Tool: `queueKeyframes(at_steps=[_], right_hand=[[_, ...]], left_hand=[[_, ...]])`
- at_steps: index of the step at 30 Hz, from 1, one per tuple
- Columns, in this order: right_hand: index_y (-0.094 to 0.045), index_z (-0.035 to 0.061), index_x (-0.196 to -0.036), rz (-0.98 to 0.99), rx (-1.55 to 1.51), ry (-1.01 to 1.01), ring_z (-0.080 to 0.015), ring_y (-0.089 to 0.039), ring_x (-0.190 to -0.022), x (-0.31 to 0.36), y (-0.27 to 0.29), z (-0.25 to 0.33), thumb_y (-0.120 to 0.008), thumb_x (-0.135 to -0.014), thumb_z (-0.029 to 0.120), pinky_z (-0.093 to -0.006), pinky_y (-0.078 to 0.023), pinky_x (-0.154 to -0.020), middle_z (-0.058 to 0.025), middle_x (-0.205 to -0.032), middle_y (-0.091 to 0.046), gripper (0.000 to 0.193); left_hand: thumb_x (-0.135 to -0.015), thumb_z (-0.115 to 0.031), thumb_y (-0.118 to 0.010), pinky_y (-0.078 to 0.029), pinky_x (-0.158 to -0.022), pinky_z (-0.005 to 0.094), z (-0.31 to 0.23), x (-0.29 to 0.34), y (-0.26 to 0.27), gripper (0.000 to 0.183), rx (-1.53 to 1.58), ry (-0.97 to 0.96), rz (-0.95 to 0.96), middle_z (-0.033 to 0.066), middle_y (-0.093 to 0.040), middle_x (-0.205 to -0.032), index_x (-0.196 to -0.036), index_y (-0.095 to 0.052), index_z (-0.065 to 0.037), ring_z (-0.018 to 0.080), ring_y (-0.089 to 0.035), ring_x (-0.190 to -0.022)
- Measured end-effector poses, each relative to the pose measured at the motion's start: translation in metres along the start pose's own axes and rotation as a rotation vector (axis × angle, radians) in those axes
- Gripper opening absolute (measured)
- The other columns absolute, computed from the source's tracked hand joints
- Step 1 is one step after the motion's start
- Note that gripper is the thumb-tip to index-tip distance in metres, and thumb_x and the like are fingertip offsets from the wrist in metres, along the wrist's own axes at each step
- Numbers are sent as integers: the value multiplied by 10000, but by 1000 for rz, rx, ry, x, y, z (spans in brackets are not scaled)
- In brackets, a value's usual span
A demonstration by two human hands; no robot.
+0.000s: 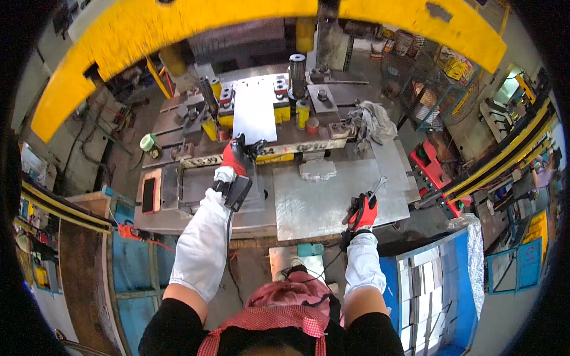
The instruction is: Operating a large industrial press machine to stamp or form metal sheets.
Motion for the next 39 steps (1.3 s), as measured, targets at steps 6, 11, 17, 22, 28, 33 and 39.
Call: queueKeyframes(at_steps=[6, 11, 17, 22, 28, 33, 39], right_hand=[[-456, 64, -901, 98, 47, 40, -230, -534, -466, 5, -3, 10, -559, -836, 257, -358, -438, -375, -102, -639, -554, 229], [-482, 40, -759, 109, 31, -23, -246, -525, -451, -7, -2, -3, -538, -840, 309, -370, -437, -375, -101, -606, -539, 287], [-480, 75, -1092, 299, -10, 50, -171, -536, -548, 11, -13, 25, -503, -890, 233, -317, -473, -502, -95, -799, -599, 258], [-326, 68, -1340, 805, 202, 16, -114, -553, -663, 48, -134, 74, -443, -929, 139, -260, -490, -581, -97, -998, -601, 433], [-568, 75, -956, 1154, 455, -55, -58, -443, -490, 20, -323, 81, -599, -848, 290, -225, -345, -426, 27, -640, -514, 243], [-564, 88, -627, 1085, 728, -109, -111, -439, -377, -79, -391, 60, -614, -788, 460, -282, -309, -369, -31, -456, -471, 408], [-578, 83, -1027, 1159, 239, 161, -53, -552, -725, 26, -314, 109, -551, -884, 248, -184, -401, -533, 15, -841, -595, 220]], left_hand=[[-905, -217, -436, -564, -685, 463, -1, 10, -15, 333, 5, 40, -88, 248, -569, -1001, -1147, -429, 12, 423, -600, -848], [-915, -272, -443, -536, -738, 508, -4, 7, -6, 412, 32, 16, -65, 292, -530, -1050, -1188, -380, 31, 472, -578, -875], [-900, -200, -442, -560, -677, 436, 1, 20, -25, 282, 8, -100, 34, 170, -587, -945, -1071, -476, 22, 371, -622, -782], [-901, -209, -458, -559, -687, 436, -3, 19, -15, 306, -20, -26, -66, 183, -587, -971, -1104, -466, 20, 376, -619, -802], [-915, -208, -446, -558, -712, 409, -3, 3, 4, 287, -34, -57, -39, 147, -581, -1025, -1093, -488, 13, 352, -617, -824], [-912, -223, -462, -558, -701, 392, 15, -12, -11, 277, -70, -59, -35, 117, -593, -998, -1072, -510, -2, 315, -621, -789], [-895, -220, -497, -537, -736, 420, -6, 24, -11, 287, 6, -119, 113, 107, -603, -1023, -1102, -531, -23, 272, -604, -874]])
Point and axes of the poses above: each hand's wrist, its own x-axis away from the middle knuckle, its own y-axis out of the back of the hand, z = x × y, the point moved 4 cm from there along -x, towards the middle knuckle
